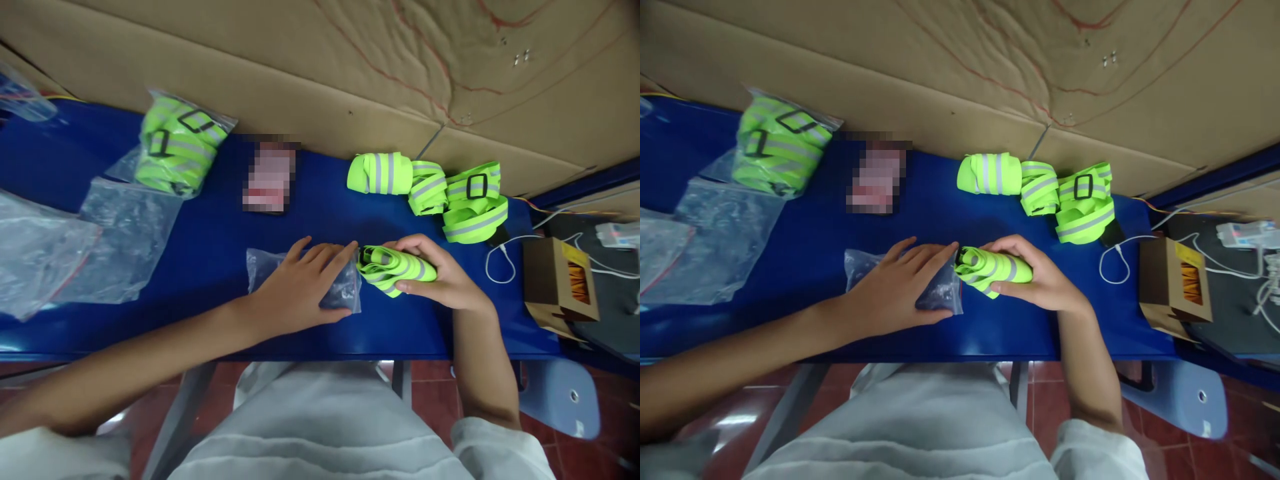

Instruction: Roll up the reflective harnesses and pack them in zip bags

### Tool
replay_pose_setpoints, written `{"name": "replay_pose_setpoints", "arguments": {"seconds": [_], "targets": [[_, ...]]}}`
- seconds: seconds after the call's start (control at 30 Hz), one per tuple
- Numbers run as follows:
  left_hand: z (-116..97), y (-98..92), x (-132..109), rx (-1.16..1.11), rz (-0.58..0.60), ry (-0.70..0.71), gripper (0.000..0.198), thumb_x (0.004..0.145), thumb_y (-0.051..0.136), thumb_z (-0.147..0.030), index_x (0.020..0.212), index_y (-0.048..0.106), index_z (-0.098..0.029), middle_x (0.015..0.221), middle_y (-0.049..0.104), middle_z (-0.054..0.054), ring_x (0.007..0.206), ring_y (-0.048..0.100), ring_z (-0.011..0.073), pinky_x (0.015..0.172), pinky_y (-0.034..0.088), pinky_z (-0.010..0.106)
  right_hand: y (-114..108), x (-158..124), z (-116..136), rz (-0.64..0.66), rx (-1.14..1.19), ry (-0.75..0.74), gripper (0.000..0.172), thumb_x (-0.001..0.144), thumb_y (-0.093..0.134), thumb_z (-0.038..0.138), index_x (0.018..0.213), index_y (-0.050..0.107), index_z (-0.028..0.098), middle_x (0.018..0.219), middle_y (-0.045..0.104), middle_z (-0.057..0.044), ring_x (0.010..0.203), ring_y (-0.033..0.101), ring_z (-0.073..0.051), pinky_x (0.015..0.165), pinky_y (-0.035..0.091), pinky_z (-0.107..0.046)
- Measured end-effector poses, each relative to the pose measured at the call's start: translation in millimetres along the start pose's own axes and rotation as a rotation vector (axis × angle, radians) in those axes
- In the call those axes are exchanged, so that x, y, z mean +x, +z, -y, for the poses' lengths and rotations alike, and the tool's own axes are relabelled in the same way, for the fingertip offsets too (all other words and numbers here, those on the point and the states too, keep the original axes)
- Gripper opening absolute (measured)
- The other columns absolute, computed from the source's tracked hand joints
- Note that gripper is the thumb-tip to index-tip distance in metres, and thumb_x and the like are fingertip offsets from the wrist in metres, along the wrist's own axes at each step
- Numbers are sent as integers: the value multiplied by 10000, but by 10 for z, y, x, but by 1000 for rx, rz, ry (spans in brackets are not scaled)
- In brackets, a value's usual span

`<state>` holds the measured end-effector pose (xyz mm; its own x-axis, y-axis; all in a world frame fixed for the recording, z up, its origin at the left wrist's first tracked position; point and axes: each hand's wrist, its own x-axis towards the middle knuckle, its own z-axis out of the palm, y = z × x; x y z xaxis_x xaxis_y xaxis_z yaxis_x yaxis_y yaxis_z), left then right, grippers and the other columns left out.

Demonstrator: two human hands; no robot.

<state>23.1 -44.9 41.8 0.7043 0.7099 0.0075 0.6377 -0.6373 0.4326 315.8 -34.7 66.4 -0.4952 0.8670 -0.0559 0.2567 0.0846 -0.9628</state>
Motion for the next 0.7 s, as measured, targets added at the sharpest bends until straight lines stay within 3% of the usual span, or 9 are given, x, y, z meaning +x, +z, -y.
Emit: {"name": "replay_pose_setpoints", "arguments": {"seconds": [0.1, 0.2, 0.3, 0.43, 0.57, 0.7], "targets": [[149, -90, 22, -178, -55, 6, 926, 888, 716, -552, 1612, 286, -166, 1537, 532, 170, 1396, 523, 332, 1214, 348, 494, -11, -31, 50, -33, 39, -27, 498, 814, 862, 251, 1229, 587, 272, 1369, 683, -87, 1246, 684, -272, 970, 608, -384], [244, -160, 5, -339, -66, 22, 926, 867, 734, -587, 1606, 312, -220, 1579, 497, 142, 1413, 511, 327, 1187, 404, 459, 26, -34, 68, 34, 37, -50, 496, 826, 852, 285, 1241, 580, 276, 1379, 682, -99, 1223, 702, -288, 929, 629, -394], [268, -193, -21, -399, -80, 60, 883, 871, 738, -580, 1587, 358, -231, 1550, 532, 133, 1393, 533, 317, 1186, 410, 458, 122, -15, 64, 74, -196, -112, 500, 835, 841, 282, 1278, 609, 273, 1385, 673, -97, 1243, 688, -276, 993, 605, -399], [243, -167, -25, -345, -91, 106, 806, 889, 717, -585, 1555, 430, -233, 1462, 604, 130, 1336, 576, 309, 1153, 432, 452, 269, -6, 40, 86, -422, -196, 462, 891, 772, 263, 1330, 631, 279, 1375, 672, -89, 1261, 675, -254, 1049, 587, -392], [219, -72, -21, -180, -13, 188, 1132, 756, 743, -758, 1627, 294, -194, 1537, 519, 186, 1394, 504, 381, 1203, 340, 535, 350, -16, -29, 53, -597, -301, 510, 907, 689, 165, 1393, 612, 300, 1428, 627, -90, 1321, 630, -277, 1109, 561, -445], [220, 4, -14, -38, -7, 149, 1015, 883, 734, -535, 1652, 180, -172, 1574, 474, 187, 1400, 490, 363, 1195, 325, 520, 414, 5, -88, 45, -810, -445, 591, 905, 610, 60, 1445, 570, 296, 1448, 602, -114, 1387, 560, -314, 1133, 524, -533]]}}
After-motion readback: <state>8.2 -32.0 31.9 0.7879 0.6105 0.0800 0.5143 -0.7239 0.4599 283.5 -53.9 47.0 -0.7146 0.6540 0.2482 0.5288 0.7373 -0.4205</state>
